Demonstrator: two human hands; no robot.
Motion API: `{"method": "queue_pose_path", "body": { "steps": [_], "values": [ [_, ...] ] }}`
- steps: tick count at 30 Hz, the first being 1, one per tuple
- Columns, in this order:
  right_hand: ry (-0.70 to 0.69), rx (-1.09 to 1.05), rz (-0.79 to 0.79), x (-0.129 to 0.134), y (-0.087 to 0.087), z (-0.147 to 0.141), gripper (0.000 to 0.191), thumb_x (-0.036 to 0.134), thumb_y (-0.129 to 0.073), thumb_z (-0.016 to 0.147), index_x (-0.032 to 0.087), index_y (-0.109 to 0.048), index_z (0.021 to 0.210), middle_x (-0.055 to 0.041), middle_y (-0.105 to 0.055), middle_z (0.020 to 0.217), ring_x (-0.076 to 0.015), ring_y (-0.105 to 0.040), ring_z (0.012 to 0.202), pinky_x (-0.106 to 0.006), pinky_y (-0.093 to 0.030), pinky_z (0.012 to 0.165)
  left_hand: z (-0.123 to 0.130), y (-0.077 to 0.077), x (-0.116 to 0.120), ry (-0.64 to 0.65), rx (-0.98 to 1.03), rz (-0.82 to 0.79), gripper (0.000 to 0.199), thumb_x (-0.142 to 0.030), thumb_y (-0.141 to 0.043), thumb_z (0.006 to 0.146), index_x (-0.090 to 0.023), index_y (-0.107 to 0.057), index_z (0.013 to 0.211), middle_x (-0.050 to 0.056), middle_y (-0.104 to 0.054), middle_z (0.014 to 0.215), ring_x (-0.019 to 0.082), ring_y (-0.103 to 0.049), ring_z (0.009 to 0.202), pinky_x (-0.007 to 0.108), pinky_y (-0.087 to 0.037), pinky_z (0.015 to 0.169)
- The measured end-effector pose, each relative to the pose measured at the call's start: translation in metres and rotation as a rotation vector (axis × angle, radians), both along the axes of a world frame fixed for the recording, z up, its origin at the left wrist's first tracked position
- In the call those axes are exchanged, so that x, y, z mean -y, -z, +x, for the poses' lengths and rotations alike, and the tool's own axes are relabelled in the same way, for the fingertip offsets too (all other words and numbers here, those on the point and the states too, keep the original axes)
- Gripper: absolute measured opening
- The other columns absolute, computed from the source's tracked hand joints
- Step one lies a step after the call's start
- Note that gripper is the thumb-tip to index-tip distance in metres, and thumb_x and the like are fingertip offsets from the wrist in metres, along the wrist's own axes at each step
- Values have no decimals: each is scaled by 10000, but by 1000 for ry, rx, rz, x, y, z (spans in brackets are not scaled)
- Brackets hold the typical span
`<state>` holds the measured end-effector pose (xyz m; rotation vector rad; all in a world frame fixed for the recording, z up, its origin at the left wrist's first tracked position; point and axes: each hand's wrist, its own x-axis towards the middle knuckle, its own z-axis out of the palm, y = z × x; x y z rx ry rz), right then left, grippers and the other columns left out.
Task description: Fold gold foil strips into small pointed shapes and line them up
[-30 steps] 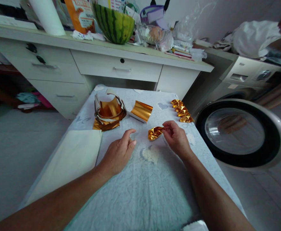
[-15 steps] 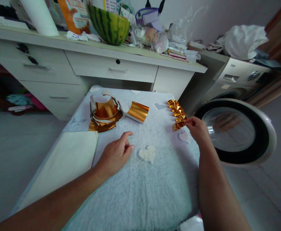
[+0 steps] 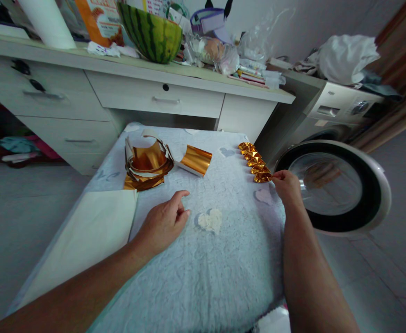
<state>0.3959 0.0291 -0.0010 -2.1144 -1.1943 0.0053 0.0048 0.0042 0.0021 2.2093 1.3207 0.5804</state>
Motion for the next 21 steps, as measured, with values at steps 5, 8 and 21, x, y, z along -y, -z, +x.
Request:
{"method": "queue_pose_path", "body": {
  "steps": [5,8,21],
  "values": [
    [41,36,30,-1,0,-2,181,257,-544,640,169,-648,759,-24,-599,631,-170,-493,579,-300,-356,568,0,0,0,0,-8,0,351,-229,-449,873,-198,-459,1222,-38,-587,712,163,-604,659,269,-419,626],
    [79,60,55,-2,-2,-1,248,230,-553,629,160,-652,846,-33,-603,675,-184,-506,628,-308,-377,602,0,0,1,-2,-11,-2,351,-231,-449,876,-196,-459,1225,-37,-584,715,162,-602,664,268,-418,628],
    [-274,15,296,2,-32,-94,157,248,-503,821,180,-634,875,-11,-597,712,-144,-497,597,-264,-404,606,0,0,0,10,-54,-17,306,-220,-472,879,-189,-521,1179,-14,-628,757,171,-620,702,276,-428,641]
  ]
}}
